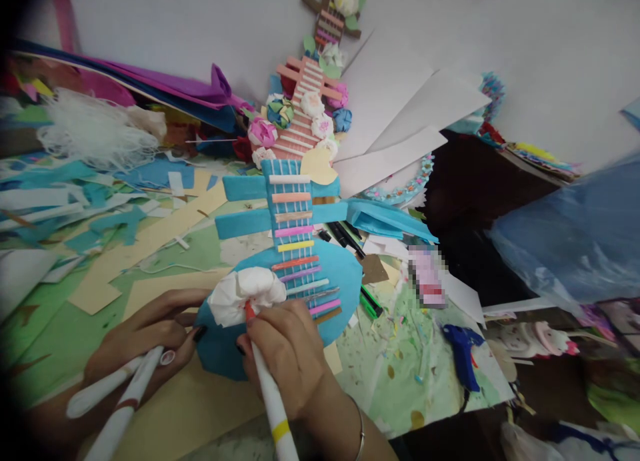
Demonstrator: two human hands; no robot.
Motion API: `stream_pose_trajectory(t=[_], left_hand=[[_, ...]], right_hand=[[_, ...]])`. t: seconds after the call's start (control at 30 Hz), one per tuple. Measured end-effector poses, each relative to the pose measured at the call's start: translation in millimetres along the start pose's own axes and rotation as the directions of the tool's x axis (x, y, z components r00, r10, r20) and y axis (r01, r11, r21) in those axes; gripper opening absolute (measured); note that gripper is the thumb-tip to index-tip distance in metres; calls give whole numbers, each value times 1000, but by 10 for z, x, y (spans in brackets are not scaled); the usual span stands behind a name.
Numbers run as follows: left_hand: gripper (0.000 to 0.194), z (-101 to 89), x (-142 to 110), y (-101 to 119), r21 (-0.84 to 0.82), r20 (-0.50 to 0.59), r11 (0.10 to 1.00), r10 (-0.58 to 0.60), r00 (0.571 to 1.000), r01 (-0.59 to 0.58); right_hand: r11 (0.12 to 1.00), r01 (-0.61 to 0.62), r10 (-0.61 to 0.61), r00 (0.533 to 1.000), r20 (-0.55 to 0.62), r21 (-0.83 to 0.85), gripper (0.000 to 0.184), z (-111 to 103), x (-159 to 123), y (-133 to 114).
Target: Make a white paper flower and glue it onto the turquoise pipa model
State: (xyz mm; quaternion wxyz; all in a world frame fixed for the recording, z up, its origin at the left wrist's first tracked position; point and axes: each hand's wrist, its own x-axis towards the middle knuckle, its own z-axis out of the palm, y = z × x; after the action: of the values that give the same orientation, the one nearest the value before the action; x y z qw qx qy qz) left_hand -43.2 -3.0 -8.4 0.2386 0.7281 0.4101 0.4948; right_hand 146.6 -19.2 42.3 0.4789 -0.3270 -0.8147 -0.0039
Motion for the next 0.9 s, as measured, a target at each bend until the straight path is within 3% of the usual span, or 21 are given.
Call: stream_pose_trajectory(t=[0.1,0.37,0.47,0.7,0.9], left_hand=[[28,25,20,23,-43,-59,998,52,997,-55],[26,54,34,23,-77,-84,993,86,993,-92],[25,50,41,29,-71,-75,991,106,991,-112],[24,10,25,-9,-55,-39,996,70,997,-72],[25,22,37,1,-61,-61,992,103,993,-106]], right_hand=[[1000,-3,3,1000,-7,-5,25,-2,2,-2],[1000,-12,12,1000,-7,8,23,-1,18,-20],[1000,-18,17,1000,16,16,24,3,19,-18],[1000,-19,19,998,-53,-8,24,-41,-9,-47],[998,-57,57,998,-17,-34,27,-29,20,-31]])
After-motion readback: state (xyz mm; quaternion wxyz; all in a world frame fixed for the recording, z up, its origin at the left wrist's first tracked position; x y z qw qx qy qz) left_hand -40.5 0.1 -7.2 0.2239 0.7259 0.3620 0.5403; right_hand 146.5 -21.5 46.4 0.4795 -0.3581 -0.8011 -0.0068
